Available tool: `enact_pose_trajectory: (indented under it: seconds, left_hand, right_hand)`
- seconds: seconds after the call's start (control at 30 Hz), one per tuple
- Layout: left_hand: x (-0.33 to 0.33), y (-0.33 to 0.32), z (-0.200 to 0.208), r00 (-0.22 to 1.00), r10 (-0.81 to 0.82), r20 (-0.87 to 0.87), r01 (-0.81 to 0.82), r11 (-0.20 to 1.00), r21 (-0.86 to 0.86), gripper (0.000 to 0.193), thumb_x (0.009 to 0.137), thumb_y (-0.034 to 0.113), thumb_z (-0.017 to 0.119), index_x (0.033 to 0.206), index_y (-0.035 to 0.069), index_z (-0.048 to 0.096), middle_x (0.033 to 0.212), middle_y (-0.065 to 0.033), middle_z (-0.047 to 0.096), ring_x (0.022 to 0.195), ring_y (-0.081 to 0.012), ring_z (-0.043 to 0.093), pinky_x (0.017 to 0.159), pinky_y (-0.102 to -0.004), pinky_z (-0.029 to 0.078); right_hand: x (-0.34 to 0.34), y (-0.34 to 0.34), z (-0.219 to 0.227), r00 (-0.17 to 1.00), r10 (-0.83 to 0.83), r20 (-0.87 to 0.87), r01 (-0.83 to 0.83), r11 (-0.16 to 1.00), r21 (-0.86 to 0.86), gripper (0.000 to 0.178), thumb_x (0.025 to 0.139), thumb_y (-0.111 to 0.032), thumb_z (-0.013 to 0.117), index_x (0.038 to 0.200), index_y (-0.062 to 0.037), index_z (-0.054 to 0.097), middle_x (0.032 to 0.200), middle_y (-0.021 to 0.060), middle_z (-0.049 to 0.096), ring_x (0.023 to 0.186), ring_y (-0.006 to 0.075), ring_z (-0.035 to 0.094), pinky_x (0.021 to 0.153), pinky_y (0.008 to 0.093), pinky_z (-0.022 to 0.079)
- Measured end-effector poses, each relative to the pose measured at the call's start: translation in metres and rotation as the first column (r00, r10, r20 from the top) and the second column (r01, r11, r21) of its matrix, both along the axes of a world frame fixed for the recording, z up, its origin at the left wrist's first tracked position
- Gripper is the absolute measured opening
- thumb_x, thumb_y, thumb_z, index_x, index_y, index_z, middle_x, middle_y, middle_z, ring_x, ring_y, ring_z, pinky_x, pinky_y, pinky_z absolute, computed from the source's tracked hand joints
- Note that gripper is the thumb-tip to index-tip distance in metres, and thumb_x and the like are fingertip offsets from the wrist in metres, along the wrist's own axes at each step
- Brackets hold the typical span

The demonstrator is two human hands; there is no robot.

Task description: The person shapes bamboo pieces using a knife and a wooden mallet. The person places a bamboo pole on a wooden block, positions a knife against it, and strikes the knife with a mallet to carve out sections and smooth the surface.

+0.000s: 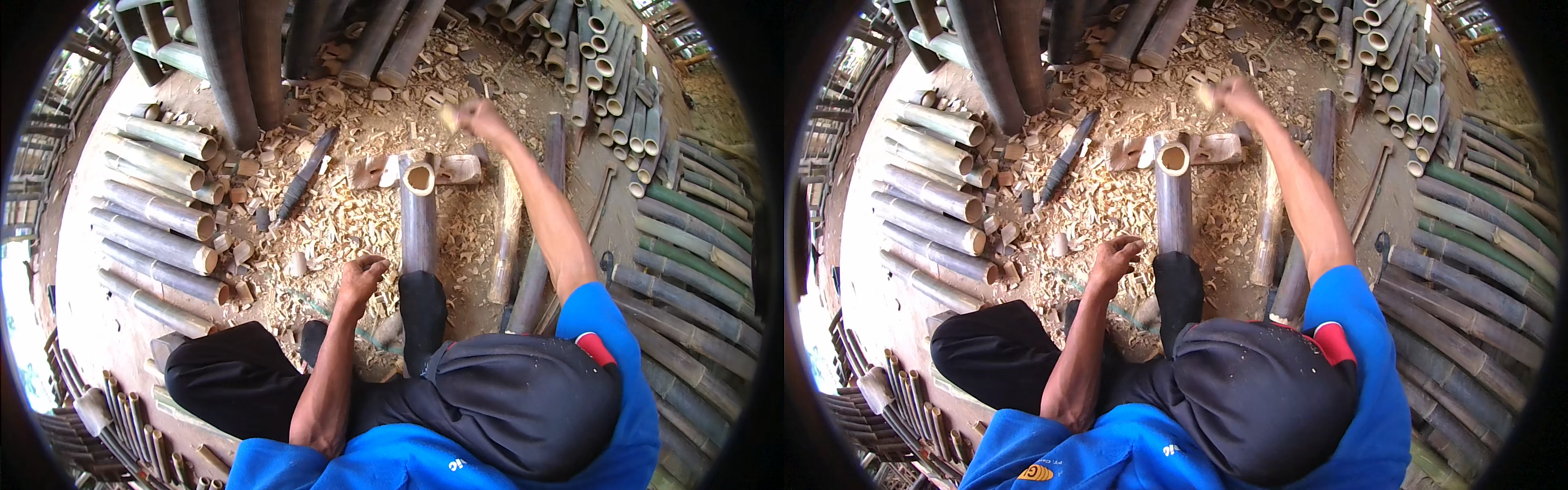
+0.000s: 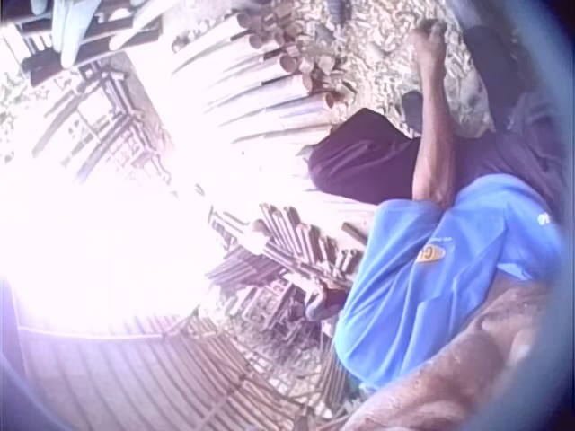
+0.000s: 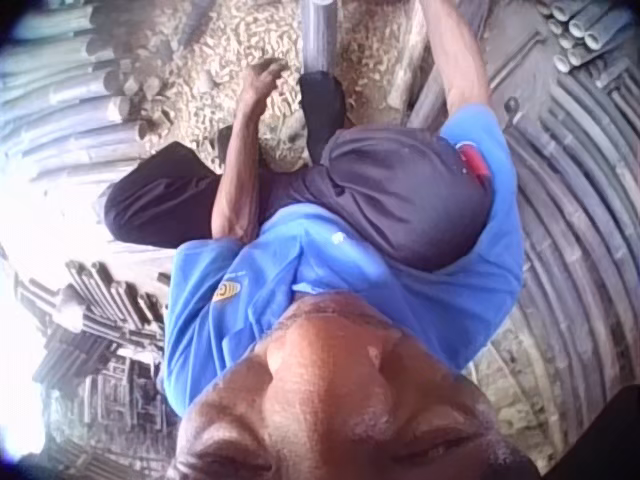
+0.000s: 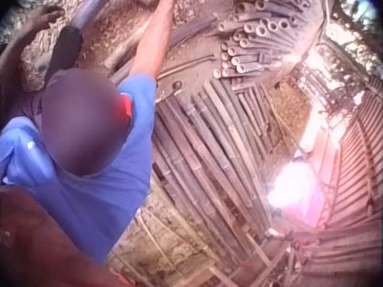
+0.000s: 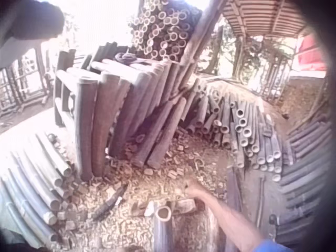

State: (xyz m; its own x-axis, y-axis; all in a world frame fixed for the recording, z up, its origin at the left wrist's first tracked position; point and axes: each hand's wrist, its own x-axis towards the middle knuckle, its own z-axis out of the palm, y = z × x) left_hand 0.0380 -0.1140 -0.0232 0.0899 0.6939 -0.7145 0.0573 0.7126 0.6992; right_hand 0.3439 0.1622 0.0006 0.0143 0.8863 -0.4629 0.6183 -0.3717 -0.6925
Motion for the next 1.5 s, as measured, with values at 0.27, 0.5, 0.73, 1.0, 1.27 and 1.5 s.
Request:
enact_pose_trajectory:
  seconds: [0.27,0.5,0.73,1.0,1.27,1.5]
  left_hand:
    - [-0.009,-0.002,-0.023,0.996,0.000,-0.084,0.007,0.996,0.083,0.027,0.087,0.016,0.069,0.111,0.002,0.071,0.089,-0.0067,0.072,0.071,-0.0140,0.063,0.064,-0.0290,0.049]
    - [-0.088,0.013,-0.038,0.397,0.158,-0.904,0.001,0.985,0.173,0.037,0.082,0.001,0.067,0.115,0.016,0.067,0.117,-0.0139,0.050,0.100,-0.0261,0.053,0.077,-0.0370,0.054]
    - [-0.102,0.016,-0.031,0.499,0.058,-0.865,0.048,0.994,0.095,0.018,0.073,-0.002,0.071,0.089,0.003,0.064,0.107,-0.0172,0.063,0.109,-0.0346,0.058,0.091,-0.0452,0.049]
    - [-0.109,0.070,0.044,0.483,0.814,-0.323,-0.358,0.520,0.775,0.030,0.091,0.015,0.070,0.119,0.005,0.065,0.111,-0.0105,0.064,0.089,-0.0173,0.060,0.080,-0.0367,0.053]
    - [0.003,0.024,-0.030,0.862,0.476,0.175,-0.463,0.879,-0.111,0.028,0.091,0.035,0.069,0.106,0.012,0.063,0.077,0.0021,0.059,0.069,-0.0126,0.056,0.067,-0.0374,0.047]
    - [0.076,-0.034,-0.032,0.885,0.378,0.273,-0.346,0.925,-0.160,0.052,0.081,0.041,0.077,0.106,-0.003,0.062,0.085,-0.0101,0.068,0.060,-0.0194,0.061,0.051,-0.0341,0.048]
  right_hand:
    - [0.042,-0.014,-0.048,0.827,0.291,0.481,-0.350,0.936,0.035,0.039,0.089,-0.010,0.062,0.128,-0.0073,0.058,0.134,0.0237,0.059,0.122,0.0354,0.058,0.099,0.0426,0.047]
    - [0.050,-0.031,-0.040,0.778,0.368,0.509,-0.416,0.909,-0.021,0.019,0.081,-0.006,0.070,0.099,-0.0037,0.063,0.083,0.0119,0.061,0.080,0.0260,0.062,0.073,0.0405,0.049]
    - [0.051,-0.028,0.046,0.826,-0.387,-0.410,0.523,0.798,0.301,0.036,0.091,-0.026,0.072,0.115,-0.0028,0.059,0.097,0.0114,0.067,0.089,0.0207,0.065,0.079,0.0418,0.053]
    - [0.029,-0.263,0.034,0.787,-0.032,0.616,0.112,0.989,-0.092,0.054,0.094,-0.035,0.064,0.127,0.0047,0.050,0.125,0.0275,0.059,0.114,0.0368,0.062,0.094,0.0495,0.051]
    - [0.020,-0.373,-0.039,0.765,-0.152,0.625,0.095,0.988,0.124,0.040,0.083,-0.033,0.074,0.096,0.0022,0.059,0.099,0.0311,0.064,0.098,0.0508,0.060,0.080,0.0576,0.047]
    - [0.039,-0.378,-0.020,0.715,-0.202,0.669,0.130,0.979,0.157,0.040,0.082,-0.031,0.076,0.096,0.0037,0.062,0.098,0.0311,0.066,0.098,0.0487,0.063,0.080,0.0548,0.049]
